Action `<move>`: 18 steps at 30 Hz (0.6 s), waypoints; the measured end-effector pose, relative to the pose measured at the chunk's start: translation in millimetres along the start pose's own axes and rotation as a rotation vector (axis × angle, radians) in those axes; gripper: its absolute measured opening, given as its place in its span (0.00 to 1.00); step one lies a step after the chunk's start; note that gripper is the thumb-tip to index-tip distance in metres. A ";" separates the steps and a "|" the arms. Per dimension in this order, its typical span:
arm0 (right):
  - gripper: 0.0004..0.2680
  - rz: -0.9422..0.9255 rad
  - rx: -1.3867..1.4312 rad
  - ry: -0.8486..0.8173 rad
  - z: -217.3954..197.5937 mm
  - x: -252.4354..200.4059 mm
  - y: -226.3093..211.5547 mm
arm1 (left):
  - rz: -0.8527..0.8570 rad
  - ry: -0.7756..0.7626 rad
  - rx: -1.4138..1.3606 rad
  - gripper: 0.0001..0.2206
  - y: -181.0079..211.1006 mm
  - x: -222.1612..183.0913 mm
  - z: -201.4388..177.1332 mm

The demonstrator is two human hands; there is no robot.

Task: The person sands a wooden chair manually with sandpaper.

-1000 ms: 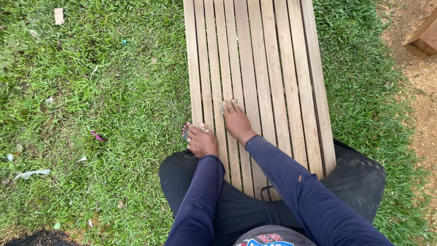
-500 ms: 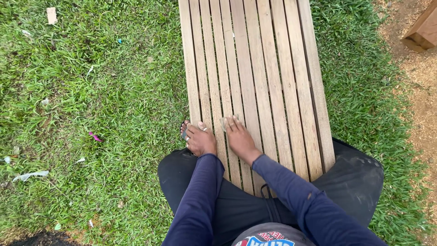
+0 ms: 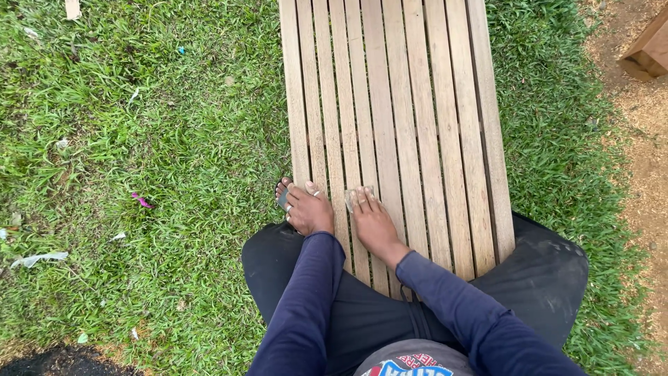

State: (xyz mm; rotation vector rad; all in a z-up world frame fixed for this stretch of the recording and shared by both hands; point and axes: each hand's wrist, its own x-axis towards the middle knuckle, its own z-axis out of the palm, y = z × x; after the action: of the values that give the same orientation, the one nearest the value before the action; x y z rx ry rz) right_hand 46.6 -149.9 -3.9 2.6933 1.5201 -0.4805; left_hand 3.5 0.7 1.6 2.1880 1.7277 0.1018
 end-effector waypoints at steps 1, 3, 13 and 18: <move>0.22 0.005 0.006 -0.001 -11.0 18.2 2.9 | 0.005 -0.002 0.006 0.27 -0.5 1.0 1.9; 0.22 0.043 0.116 0.056 -33.6 54.5 9.4 | -0.001 0.002 -0.001 0.26 -1.8 2.4 5.0; 0.22 0.080 0.078 0.014 -54.1 90.8 26.9 | -0.006 0.009 -0.006 0.26 3.4 4.7 1.3; 0.22 0.025 -0.020 -0.013 -15.9 14.0 14.3 | 0.005 0.024 0.015 0.25 -4.0 -2.2 2.3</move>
State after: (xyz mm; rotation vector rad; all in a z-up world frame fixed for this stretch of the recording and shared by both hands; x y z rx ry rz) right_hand 69.5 -143.3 5.5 2.6858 1.4776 -0.4790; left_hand -0.2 -1.2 -1.5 2.2111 1.7415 0.1170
